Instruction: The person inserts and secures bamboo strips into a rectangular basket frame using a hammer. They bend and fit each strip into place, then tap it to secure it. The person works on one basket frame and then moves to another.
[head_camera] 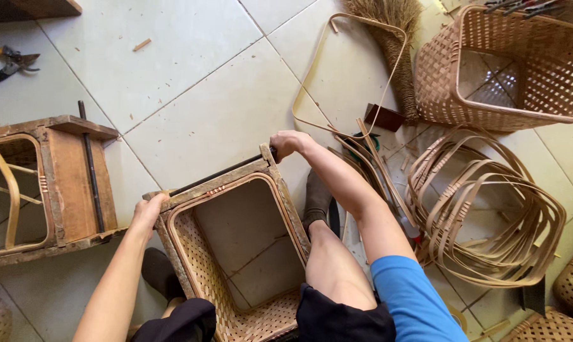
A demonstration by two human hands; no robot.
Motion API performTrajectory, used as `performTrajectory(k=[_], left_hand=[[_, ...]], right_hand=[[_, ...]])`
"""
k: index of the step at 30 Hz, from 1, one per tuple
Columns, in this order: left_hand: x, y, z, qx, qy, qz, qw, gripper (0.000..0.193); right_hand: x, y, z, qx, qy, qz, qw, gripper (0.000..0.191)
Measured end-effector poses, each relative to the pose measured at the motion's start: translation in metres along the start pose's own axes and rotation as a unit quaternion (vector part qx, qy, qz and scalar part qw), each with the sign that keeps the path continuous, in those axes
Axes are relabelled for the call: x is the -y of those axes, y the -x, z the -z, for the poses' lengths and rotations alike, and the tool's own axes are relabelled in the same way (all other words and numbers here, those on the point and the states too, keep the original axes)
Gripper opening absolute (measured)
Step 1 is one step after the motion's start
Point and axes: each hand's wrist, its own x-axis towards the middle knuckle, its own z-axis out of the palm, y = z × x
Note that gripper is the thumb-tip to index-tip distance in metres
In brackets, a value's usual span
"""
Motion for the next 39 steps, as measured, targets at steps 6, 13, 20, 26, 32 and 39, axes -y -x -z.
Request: performTrajectory(k=[6, 13, 20, 26, 32, 39], left_hand=[[0.005, -0.004, 0.003, 0.008, -0.02, -0.029, 0.999, 0.078], [0.015, -0.006, -0.005, 0.025, -0.02, -0.089, 0.996, 0.066], [0.011, 0.006, -0.005, 0.039, -0.047, -0.075, 0.995, 0.072], [0.001, 0.005, -0.002, 0.042, -0.053, -0.065, 0.996, 0.074], [0.004, 0.0, -0.004, 0.045, -0.012, -0.14, 0.989, 0.068], [-0.002, -0.002, -0.008, 0.028, -0.026, -0.151, 0.988, 0.061]], right_hand=[[0.005, 0.001, -0.007, -0.019, 0.035, -0.031, 0.999, 0.022], [0.005, 0.03, -0.073, -0.486, 0.143, -0.007, 0.862, 0.02], [0.006, 0.046, -0.036, -0.325, 0.118, 0.091, 0.934, 0.026], [0.015, 0.036, -0.011, -0.11, 0.087, -0.071, 0.988, 0.027], [0.023, 0.049, -0.06, -0.485, 0.136, -0.016, 0.864, 0.022], [0.037, 0.067, -0.069, -0.508, 0.268, -0.004, 0.819, 0.056]])
